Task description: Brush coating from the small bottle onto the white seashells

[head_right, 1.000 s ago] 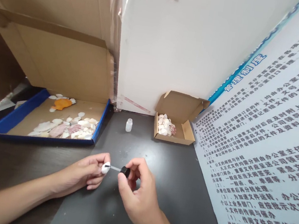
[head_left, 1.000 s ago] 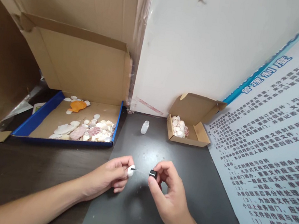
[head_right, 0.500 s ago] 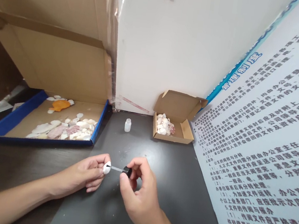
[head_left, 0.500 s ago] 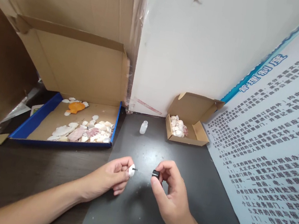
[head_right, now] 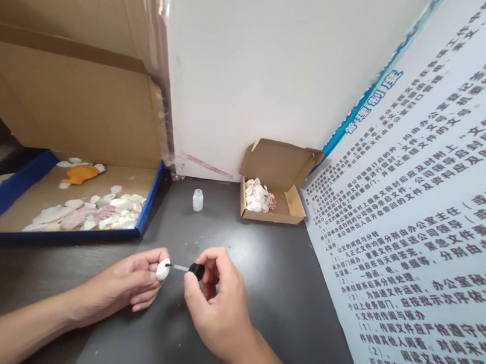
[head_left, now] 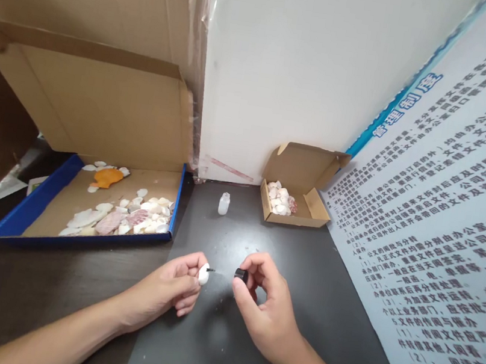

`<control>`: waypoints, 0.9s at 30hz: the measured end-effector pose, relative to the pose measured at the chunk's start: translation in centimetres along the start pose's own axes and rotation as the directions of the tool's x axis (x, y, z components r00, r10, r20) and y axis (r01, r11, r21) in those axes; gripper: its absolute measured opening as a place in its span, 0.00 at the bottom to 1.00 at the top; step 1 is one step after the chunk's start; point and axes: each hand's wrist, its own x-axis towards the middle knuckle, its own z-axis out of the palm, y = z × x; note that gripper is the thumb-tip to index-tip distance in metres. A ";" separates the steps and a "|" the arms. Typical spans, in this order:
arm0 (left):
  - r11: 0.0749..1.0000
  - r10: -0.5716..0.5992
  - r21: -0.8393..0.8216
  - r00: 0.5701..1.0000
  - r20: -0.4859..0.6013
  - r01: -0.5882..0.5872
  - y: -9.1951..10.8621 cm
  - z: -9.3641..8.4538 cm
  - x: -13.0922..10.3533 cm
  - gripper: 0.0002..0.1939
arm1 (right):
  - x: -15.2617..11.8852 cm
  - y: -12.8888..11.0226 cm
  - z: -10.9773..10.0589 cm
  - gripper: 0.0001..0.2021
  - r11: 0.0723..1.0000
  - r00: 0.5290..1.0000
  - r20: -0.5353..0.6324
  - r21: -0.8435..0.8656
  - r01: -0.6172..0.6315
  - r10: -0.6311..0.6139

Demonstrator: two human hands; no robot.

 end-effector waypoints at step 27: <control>0.998 0.031 0.062 0.999 0.043 -0.033 -0.6 -0.5 0.0 0.15 | 0.0 0.2 0.0 0.05 0.999 0.998 0.061 0.051 0.008 -0.011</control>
